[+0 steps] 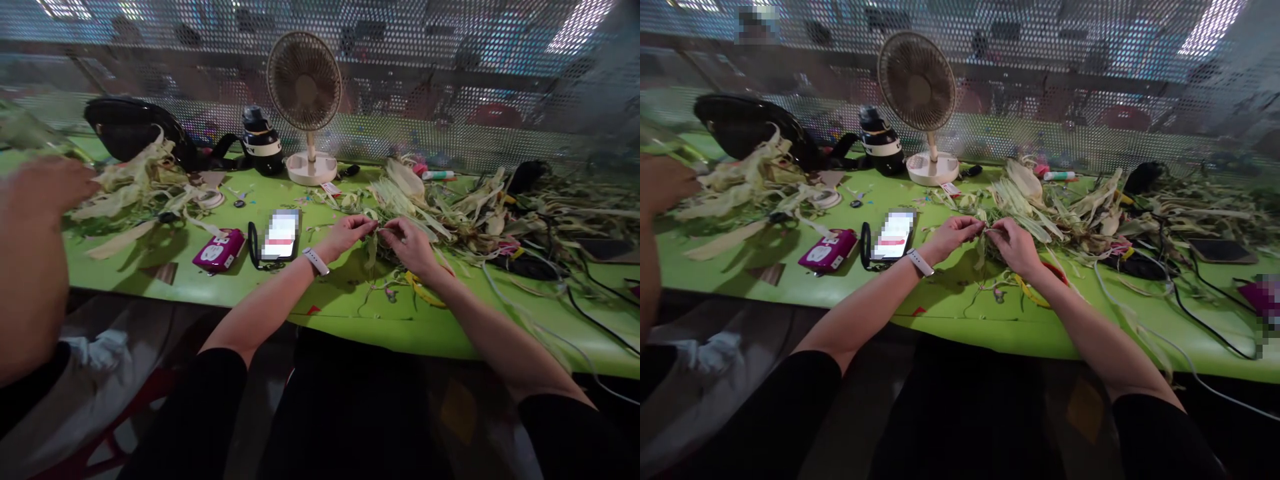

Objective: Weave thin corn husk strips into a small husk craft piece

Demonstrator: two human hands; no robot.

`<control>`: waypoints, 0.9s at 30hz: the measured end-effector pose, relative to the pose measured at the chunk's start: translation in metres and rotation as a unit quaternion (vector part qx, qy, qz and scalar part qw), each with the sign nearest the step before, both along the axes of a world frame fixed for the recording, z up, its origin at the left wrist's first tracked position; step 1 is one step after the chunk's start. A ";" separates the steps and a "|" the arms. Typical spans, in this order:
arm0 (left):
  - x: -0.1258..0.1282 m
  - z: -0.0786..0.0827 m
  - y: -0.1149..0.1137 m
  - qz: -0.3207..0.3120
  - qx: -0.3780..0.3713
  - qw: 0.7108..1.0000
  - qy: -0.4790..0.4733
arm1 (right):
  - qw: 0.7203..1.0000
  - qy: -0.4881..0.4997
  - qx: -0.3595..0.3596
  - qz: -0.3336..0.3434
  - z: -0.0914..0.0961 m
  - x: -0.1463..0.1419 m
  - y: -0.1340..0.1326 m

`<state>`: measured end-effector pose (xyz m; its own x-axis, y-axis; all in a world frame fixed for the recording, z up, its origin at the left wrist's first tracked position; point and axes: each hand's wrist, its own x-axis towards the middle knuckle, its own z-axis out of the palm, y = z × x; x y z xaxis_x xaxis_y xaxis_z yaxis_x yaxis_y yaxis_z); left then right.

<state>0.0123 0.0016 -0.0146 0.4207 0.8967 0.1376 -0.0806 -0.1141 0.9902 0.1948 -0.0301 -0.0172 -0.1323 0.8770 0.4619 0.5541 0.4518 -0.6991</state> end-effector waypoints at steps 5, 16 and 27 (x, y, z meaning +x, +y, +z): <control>-0.001 -0.002 0.003 -0.011 0.019 1.000 0.008 | 0.998 -0.034 0.045 0.019 0.000 0.002 0.001; 0.001 -0.009 0.009 -0.006 0.052 0.998 0.018 | 0.985 -0.091 0.136 0.047 -0.012 0.011 0.013; -0.002 0.008 -0.001 -0.041 0.008 0.999 0.000 | 0.984 -0.079 0.148 0.055 -0.006 0.015 0.014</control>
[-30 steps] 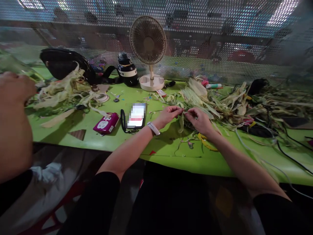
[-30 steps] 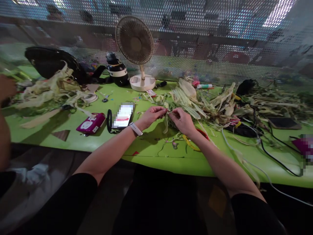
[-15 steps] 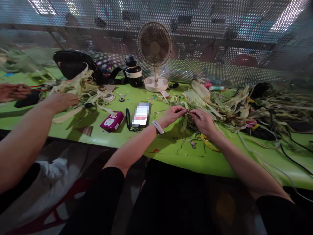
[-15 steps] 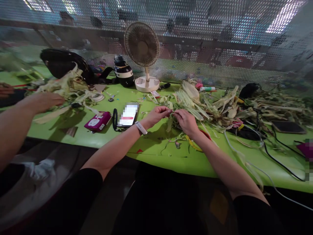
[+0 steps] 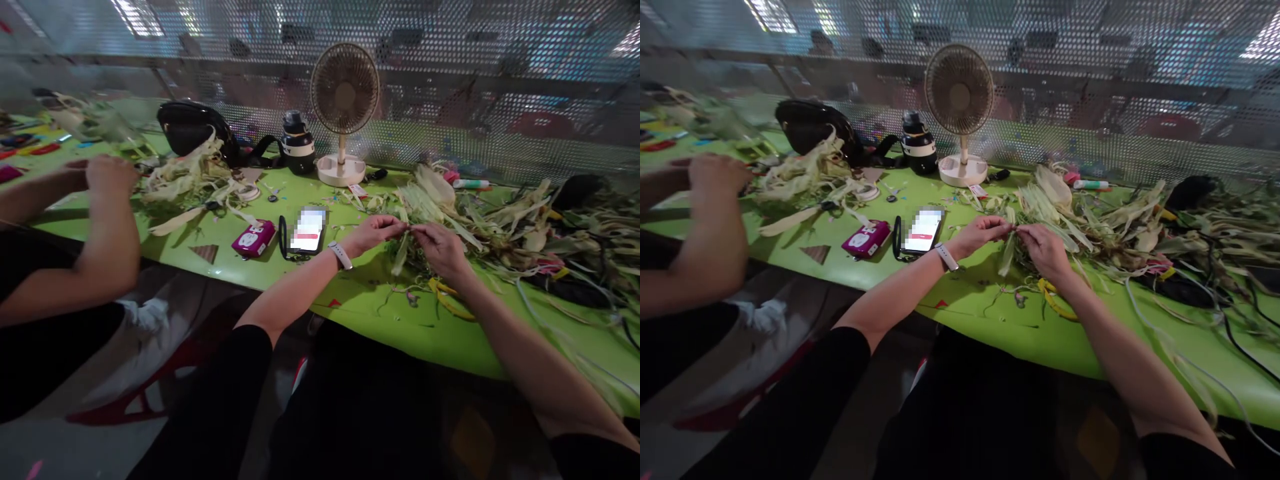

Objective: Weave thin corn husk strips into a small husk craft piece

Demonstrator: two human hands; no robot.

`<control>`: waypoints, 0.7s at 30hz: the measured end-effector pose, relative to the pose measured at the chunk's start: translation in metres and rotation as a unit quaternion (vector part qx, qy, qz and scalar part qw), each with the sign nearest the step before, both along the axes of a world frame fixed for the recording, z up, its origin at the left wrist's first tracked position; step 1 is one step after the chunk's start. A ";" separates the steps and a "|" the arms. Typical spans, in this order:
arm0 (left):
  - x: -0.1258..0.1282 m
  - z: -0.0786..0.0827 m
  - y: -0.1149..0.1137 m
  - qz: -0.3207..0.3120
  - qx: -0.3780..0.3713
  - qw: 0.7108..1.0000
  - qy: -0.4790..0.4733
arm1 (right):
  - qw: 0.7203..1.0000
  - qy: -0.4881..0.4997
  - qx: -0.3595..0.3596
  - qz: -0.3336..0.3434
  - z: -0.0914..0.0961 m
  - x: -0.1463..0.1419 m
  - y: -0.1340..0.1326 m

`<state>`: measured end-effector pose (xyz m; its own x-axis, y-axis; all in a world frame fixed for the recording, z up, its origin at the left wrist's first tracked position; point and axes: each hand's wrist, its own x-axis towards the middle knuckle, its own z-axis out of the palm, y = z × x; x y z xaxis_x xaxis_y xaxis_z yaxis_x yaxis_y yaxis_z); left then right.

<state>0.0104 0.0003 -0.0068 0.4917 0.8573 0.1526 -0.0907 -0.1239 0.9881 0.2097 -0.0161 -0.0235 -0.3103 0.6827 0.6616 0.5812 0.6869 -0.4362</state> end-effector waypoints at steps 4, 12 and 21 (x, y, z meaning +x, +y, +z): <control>-0.002 0.000 0.001 -0.021 -0.014 1.000 -0.015 | 0.997 0.050 -0.062 0.006 0.000 -0.001 0.000; -0.009 -0.010 0.017 -0.001 0.001 0.999 -0.035 | 0.968 0.190 -0.160 -0.017 0.003 0.004 0.009; -0.014 -0.012 0.020 0.026 -0.033 0.999 0.004 | 0.949 0.234 -0.213 -0.001 0.008 0.001 0.007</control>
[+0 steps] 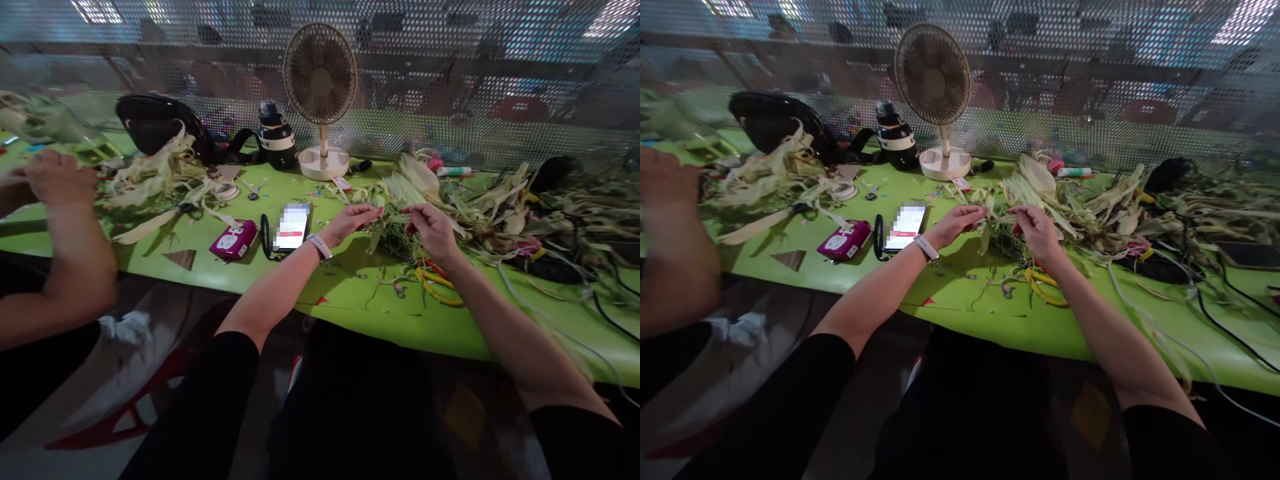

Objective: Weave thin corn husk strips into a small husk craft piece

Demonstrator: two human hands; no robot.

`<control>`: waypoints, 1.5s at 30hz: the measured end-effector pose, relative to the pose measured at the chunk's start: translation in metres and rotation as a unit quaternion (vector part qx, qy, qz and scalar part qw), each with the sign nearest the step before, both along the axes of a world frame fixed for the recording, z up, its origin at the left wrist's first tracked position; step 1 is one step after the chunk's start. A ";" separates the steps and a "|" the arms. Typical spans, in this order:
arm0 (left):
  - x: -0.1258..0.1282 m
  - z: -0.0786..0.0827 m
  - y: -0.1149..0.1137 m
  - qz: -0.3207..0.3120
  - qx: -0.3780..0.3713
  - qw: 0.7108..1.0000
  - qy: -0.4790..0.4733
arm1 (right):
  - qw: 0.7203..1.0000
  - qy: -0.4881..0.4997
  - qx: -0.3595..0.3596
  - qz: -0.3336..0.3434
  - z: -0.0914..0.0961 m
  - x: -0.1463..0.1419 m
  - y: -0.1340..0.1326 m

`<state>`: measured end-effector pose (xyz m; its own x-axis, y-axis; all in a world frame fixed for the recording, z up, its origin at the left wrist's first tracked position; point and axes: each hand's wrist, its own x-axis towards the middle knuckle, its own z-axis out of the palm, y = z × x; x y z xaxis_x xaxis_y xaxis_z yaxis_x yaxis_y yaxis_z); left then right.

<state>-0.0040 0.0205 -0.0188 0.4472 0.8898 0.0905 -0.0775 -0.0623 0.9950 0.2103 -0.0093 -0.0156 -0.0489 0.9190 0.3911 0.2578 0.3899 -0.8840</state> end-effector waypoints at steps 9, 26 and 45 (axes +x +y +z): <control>0.005 0.006 -0.006 0.041 -0.032 0.999 -0.016 | 0.988 0.025 0.076 -0.130 -0.011 -0.007 0.002; 0.009 -0.004 0.000 0.009 0.031 0.999 -0.022 | 0.978 -0.180 0.082 -0.071 -0.016 -0.019 -0.011; 0.004 0.001 -0.006 -0.006 -0.074 0.997 0.003 | 0.993 -0.111 0.022 -0.035 -0.025 -0.017 -0.003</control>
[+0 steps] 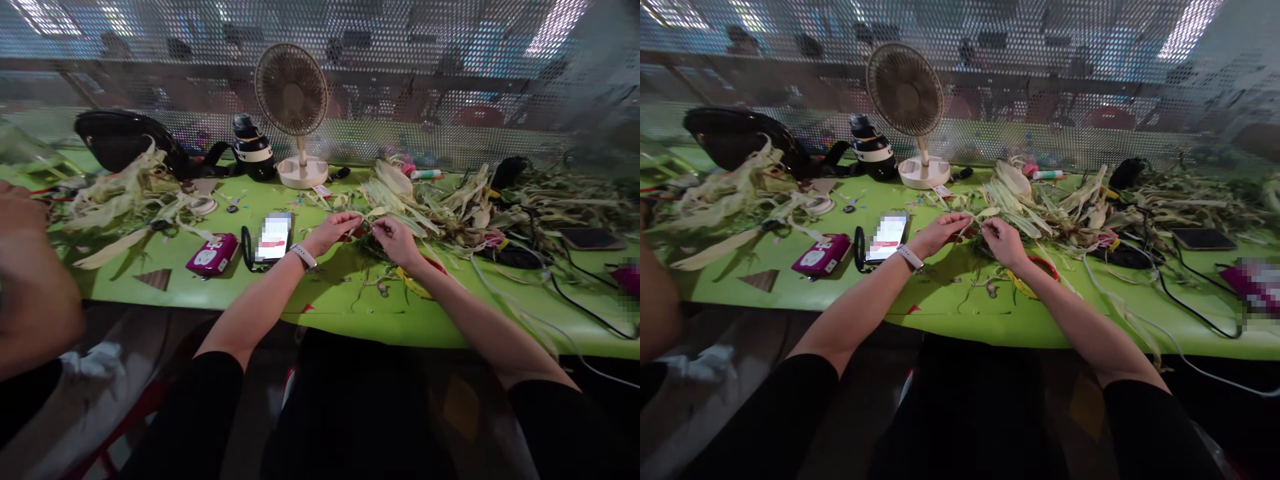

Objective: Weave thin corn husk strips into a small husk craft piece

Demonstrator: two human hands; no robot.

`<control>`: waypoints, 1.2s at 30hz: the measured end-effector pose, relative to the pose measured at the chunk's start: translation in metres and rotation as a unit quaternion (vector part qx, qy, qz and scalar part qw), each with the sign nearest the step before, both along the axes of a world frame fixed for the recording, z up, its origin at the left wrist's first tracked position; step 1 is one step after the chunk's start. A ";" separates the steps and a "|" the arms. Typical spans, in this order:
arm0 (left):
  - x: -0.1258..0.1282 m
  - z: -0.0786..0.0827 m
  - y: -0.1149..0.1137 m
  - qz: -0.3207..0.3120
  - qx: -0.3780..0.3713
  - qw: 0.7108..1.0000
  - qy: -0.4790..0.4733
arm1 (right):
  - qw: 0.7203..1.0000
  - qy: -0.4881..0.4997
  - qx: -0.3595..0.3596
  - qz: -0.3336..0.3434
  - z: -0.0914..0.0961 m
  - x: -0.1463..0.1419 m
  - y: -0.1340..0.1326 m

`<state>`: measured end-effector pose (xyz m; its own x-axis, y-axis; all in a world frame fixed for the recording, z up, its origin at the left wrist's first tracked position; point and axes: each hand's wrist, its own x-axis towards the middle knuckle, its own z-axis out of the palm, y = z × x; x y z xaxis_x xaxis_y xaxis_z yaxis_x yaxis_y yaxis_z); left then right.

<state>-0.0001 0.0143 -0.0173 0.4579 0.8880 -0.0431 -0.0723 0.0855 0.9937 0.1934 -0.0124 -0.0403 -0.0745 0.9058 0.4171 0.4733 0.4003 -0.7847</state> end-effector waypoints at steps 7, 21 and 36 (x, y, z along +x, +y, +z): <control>0.003 0.001 -0.002 0.043 0.034 0.997 0.047 | 0.993 -0.101 0.049 0.026 0.010 -0.001 -0.007; 0.009 -0.002 0.001 0.057 -0.027 0.996 -0.068 | 0.966 -0.210 0.118 0.091 0.004 0.000 -0.011; 0.004 -0.012 0.009 -0.022 0.148 0.987 0.052 | 0.981 -0.176 0.083 -0.019 0.026 0.010 -0.011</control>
